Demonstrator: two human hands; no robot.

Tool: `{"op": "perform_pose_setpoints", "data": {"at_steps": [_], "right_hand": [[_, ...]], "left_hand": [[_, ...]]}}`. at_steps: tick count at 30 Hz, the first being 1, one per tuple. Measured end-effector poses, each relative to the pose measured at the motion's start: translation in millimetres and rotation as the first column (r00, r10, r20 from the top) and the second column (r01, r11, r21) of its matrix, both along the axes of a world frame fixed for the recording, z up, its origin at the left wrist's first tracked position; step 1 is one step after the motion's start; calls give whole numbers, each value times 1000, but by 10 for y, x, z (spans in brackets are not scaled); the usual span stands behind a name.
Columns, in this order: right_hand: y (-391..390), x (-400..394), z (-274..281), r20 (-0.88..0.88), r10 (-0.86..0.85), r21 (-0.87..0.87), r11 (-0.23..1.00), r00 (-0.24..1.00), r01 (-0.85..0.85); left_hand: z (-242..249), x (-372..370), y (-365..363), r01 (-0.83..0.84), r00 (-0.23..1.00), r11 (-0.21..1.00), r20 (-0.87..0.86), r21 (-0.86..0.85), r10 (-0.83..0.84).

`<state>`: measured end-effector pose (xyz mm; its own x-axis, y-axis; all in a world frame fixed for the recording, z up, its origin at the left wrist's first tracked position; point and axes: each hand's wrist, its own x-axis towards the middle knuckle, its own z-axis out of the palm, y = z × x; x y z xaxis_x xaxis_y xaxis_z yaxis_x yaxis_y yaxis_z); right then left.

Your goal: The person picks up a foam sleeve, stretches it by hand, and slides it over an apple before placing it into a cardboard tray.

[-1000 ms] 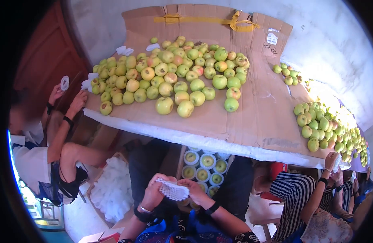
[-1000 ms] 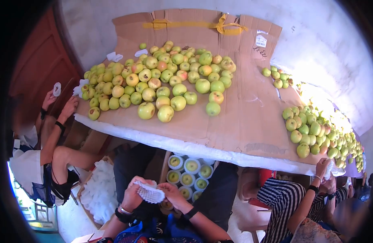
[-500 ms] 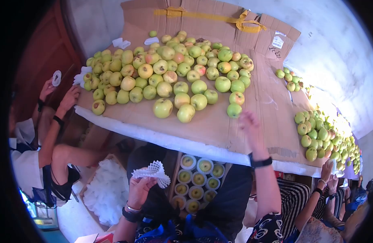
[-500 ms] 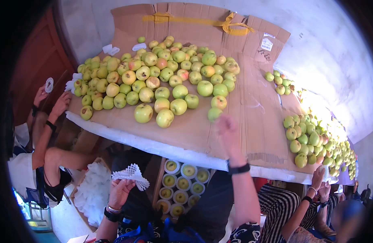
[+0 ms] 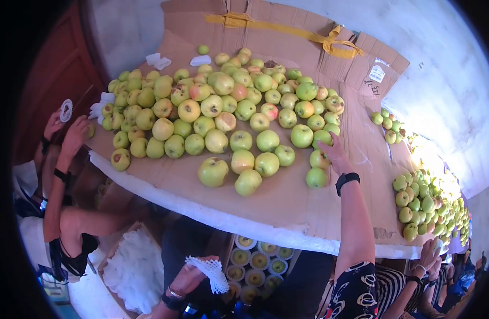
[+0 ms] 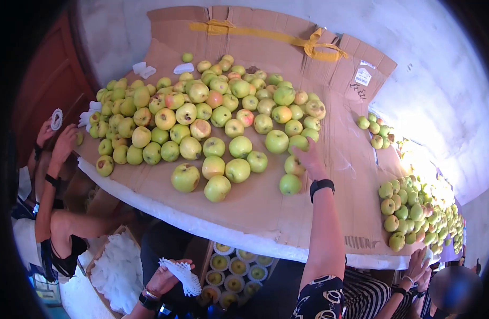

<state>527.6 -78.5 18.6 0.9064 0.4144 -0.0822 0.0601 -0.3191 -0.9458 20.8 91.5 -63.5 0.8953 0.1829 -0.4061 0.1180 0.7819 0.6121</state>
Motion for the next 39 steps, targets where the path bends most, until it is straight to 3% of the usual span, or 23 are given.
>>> {"op": "perform_pose_setpoints", "data": {"at_steps": [3,5,6,8,9,11,12,14,18,20,21,23,24,25,26,27,29,32,34,35,39], "right_hand": [[27,3,67,74,4,-61,998,997,0],[115,-44,221,198,21,-465,882,980,75],[155,-82,273,199,28,-468,881,980,70],[251,-211,328,615,272,-640,721,740,266],[316,-241,335,614,275,-641,721,740,264],[467,-258,328,446,273,-674,729,853,119],[514,-237,291,442,275,-674,730,854,114],[586,-216,225,421,298,-791,583,856,186],[606,-308,348,413,246,-759,625,877,182],[547,-420,443,589,156,-544,802,793,247],[456,-488,520,595,157,-541,804,788,248],[266,-801,868,409,162,-249,967,898,-61],[163,-947,923,419,164,-251,966,893,-59],[31,-1135,935,426,168,-64,986,889,-156],[-105,-1342,943,431,171,126,961,886,-246],[-241,-1629,1027,430,171,121,962,887,-244],[-512,-2311,1182,181,191,361,899,965,-246],[-913,-3044,809,-95,325,591,779,941,-210],[-1044,-3498,569,-276,343,670,739,898,-77],[-1123,-3674,417,-323,331,672,740,887,-32],[-1356,-4099,-9,-460,357,776,607,813,172]], "left_hand": [[-41,-20,-11,16,1000,1000,12,-23,-15],[-41,-22,-37,1,998,999,65,-45,2],[-19,-11,-47,-5,998,999,67,-49,8],[29,7,-63,45,998,998,55,-48,-43],[16,14,-71,42,998,998,54,-49,-40],[-24,24,-51,124,991,992,61,-13,-123],[-29,25,-51,121,991,993,56,-13,-120],[-35,7,-88,70,996,997,58,39,-72],[-169,-79,-81,68,997,972,5,225,-71],[-89,-55,-89,132,991,951,-16,279,-133],[-21,-16,-105,121,992,937,-7,327,-126],[85,10,-144,85,995,939,24,333,-98],[125,26,-181,57,996,942,47,329,-77],[132,50,-227,3,992,928,116,374,-50],[142,52,-259,12,992,938,117,347,-56],[199,72,-301,10,991,930,121,368,-58],[299,85,-402,13,987,916,140,401,-75],[372,73,-608,11,979,872,171,489,-108],[547,50,-760,5,970,830,198,558,-139],[674,35,-821,34,961,876,227,481,-161],[733,-65,-938,22,957,844,233,535,-172]]}}
